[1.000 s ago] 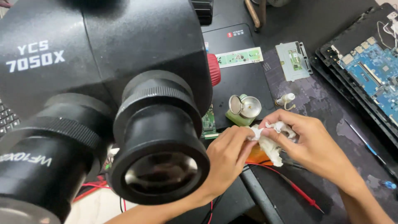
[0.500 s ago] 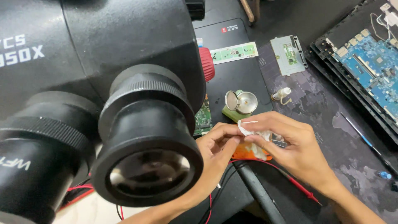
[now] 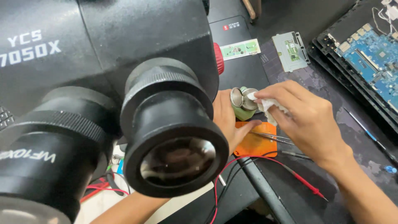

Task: The person uses a hot air gun on a laptop motherboard while holding a tool near the board, then wipes the board with a tissue and attaches a cooling fan assembly to it. They then lift the motherboard, place it into a red laptop bottom chassis, and connect a cable to the board.

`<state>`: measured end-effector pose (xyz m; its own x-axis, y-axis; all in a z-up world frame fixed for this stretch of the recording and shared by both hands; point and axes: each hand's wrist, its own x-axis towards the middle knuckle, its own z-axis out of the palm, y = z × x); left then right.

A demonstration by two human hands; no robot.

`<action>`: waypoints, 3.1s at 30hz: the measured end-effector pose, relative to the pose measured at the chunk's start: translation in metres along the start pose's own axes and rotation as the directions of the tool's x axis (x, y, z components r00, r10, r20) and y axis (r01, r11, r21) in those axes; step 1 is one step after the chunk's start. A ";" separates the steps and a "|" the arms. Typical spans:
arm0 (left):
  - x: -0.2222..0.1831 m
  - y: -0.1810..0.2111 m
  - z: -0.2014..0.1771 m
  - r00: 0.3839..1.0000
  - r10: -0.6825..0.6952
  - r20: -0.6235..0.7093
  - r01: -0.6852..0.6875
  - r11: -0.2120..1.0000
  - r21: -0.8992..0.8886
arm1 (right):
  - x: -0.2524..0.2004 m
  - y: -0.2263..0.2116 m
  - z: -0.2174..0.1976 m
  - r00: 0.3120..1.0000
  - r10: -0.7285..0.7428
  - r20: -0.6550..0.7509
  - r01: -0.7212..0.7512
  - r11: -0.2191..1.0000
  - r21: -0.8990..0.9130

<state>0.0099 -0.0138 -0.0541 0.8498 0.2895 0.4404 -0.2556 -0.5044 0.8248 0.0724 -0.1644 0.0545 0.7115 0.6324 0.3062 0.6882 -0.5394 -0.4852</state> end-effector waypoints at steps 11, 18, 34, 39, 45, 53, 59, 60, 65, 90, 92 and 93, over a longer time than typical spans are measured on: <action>0.001 -0.020 0.030 0.993 -0.088 -0.079 0.064 0.963 -0.262 | -0.007 0.001 -0.007 0.990 -0.094 0.108 0.113 0.977 -0.182; 0.000 -0.032 0.013 0.995 -0.096 0.025 0.099 0.980 -0.170 | 0.008 -0.001 -0.013 0.966 -0.186 0.181 0.234 0.928 -0.291; -0.015 -0.072 -0.022 0.997 0.014 0.077 -0.010 0.999 -0.048 | 0.009 0.002 -0.010 0.950 -0.166 0.266 0.252 0.909 -0.333; -0.021 -0.070 -0.044 0.994 0.047 0.098 -0.047 0.999 -0.003 | 0.010 0.000 -0.012 0.955 -0.160 0.250 0.237 0.918 -0.319; -0.029 -0.022 -0.066 0.987 0.096 0.126 -0.103 0.994 0.047 | 0.011 0.004 -0.012 0.943 -0.214 0.253 0.295 0.890 -0.347; -0.033 0.005 -0.093 0.976 0.143 0.162 -0.165 0.977 0.134 | 0.013 0.006 -0.010 0.948 -0.224 0.228 0.301 0.865 -0.401; -0.036 0.029 -0.109 0.967 0.157 0.201 -0.197 0.960 0.196 | 0.006 0.008 -0.006 0.959 -0.181 0.218 0.242 0.923 -0.300; -0.035 0.032 -0.110 0.967 0.158 0.199 -0.197 0.960 0.197 | 0.006 0.007 -0.007 0.959 -0.183 0.218 0.244 0.922 -0.300; -0.038 0.033 -0.118 0.975 0.026 0.220 -0.108 0.924 0.368 | 0.012 -0.004 -0.007 0.973 -0.184 0.138 0.214 0.943 -0.256; -0.012 -0.018 -0.175 0.956 0.182 0.230 -0.283 0.778 0.561 | 0.023 -0.018 0.023 0.975 -0.220 0.011 0.194 0.836 -0.513; -0.011 -0.026 -0.174 0.949 0.005 0.314 -0.176 0.836 0.519 | 0.027 -0.026 0.020 0.978 -0.207 -0.013 0.173 0.848 -0.502; -0.011 -0.030 -0.174 0.950 0.003 0.312 -0.173 0.837 0.520 | 0.022 -0.022 0.021 0.978 -0.209 -0.011 0.176 0.847 -0.501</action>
<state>-0.0723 0.1401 -0.0224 0.9504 0.0197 0.3104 -0.1217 -0.8949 0.4294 0.0698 -0.1271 0.0546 0.5535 0.7252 0.4095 0.7791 -0.6246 0.0532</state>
